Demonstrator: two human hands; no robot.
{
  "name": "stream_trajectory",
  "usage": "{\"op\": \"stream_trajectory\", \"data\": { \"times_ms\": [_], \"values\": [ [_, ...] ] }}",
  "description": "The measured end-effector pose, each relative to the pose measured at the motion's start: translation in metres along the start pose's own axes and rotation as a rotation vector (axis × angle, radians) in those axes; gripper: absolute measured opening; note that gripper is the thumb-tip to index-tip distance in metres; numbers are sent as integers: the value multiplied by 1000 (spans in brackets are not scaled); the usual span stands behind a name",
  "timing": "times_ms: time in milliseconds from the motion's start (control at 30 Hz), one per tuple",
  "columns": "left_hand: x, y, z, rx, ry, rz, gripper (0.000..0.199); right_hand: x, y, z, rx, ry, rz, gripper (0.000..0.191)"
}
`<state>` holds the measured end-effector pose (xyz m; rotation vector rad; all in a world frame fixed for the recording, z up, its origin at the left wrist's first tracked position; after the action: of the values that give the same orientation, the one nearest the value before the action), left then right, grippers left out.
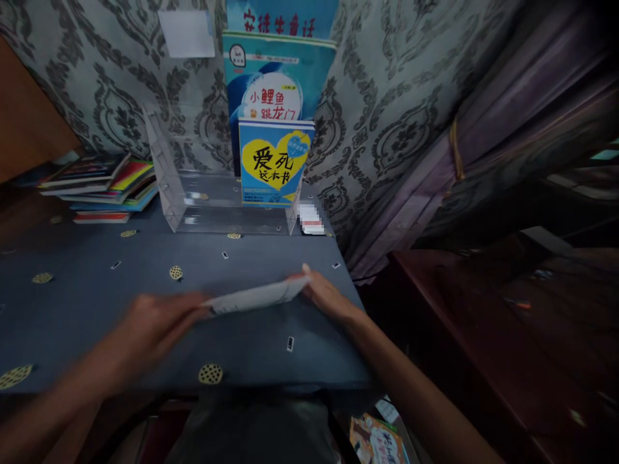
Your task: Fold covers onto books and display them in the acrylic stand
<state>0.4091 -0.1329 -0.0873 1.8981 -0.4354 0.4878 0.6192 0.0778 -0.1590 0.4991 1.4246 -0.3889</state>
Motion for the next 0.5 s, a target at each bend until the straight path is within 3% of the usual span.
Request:
{"op": "stream_trajectory", "data": {
  "times_ms": [133, 200, 300, 400, 500],
  "values": [
    [-17, 9, -42, -19, 363, 279, 41, 12, 6, -11, 170, -1, -338, 61],
    [-26, -3, -52, -43, 532, 465, 49, 16, 4, -14, 203, 7, -349, 52],
    [-43, -30, -52, -59, 734, 650, 58, 21, 1, -19, 212, -19, -344, 53],
    [-62, -48, -49, -42, 794, 692, 59, 26, 0, -26, 242, -54, -328, 55],
    [-82, -49, -59, -21, 735, 643, 53, 28, -6, -29, 216, -110, -284, 57]
  ]
}}
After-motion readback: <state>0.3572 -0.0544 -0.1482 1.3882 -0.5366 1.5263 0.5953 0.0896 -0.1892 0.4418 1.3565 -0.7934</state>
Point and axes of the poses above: each hand's wrist, its own z-axis away from the middle knuckle, its own y-axis out of the back of the hand, x = y × z, the point moved 4 cm from there along -z, towards the middle knuckle, and after that the axes turned 9 degrees about x, right-handed, at the moved point
